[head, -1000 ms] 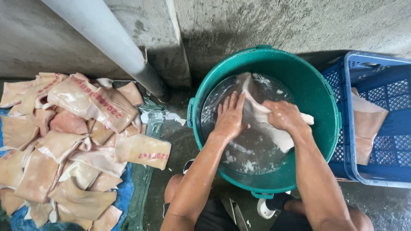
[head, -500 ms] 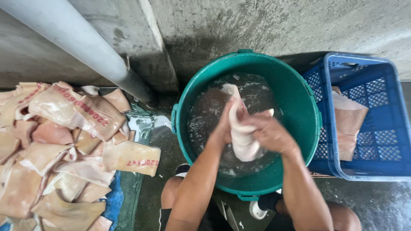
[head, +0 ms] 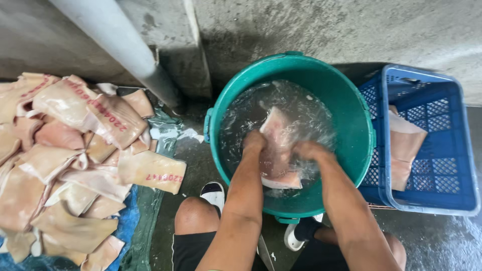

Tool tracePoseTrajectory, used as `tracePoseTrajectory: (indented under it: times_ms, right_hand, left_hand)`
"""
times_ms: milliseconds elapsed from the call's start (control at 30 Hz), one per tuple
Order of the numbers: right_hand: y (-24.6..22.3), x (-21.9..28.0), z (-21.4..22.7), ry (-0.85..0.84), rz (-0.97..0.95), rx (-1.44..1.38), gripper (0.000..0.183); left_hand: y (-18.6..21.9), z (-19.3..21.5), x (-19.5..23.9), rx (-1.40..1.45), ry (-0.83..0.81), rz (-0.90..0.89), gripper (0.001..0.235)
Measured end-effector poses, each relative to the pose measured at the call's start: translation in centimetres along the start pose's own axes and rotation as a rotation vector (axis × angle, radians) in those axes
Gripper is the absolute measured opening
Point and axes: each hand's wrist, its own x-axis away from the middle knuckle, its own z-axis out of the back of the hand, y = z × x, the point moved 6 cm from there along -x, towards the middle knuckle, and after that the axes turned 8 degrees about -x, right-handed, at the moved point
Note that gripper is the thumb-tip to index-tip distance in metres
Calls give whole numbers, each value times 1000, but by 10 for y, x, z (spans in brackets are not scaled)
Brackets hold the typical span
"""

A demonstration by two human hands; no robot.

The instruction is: The person repeatedly washes large flat pieces of raw meat in a green bucket of water, then places them into a blue basket. The person handles the meat by hand, submerging and rubbing each piece before transferring it.

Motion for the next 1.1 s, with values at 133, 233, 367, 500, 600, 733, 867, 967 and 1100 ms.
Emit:
tracePoseTrajectory:
  times_ms: [133,233,367,500,600,733,867,967,1100]
  right_hand:
    - [66,-46,18,668,-198,-590,66]
    - [41,-77,-4,462,-22,-1581,73]
    - [-53,-42,2,-405,745,-1963,63]
    - [-73,-14,46,96,481,-1884,32]
    - [-80,2,58,171,558,-1553,43]
    - [-49,-21,44,470,412,-1381,41]
    - [4,-54,27,666,134,-1183,30]
    - [38,-63,17,858,-119,-461,26]
    - [39,-96,-21,407,55,-1674,30]
  left_hand:
    - [40,14,21,109,-67,-302,38]
    - [62,37,28,338,-65,-480,38]
    - [44,68,22,774,127,-379,39]
    - [9,61,-11,645,89,-24,50]
    - [6,36,-26,509,81,-174,61]
    - [-3,1,-25,126,-70,-64,50]
    - [13,17,-1,-63,-65,-43,40]
    - [51,31,28,-226,-132,-372,42]
    - [90,43,60,-48,-287,-686,64]
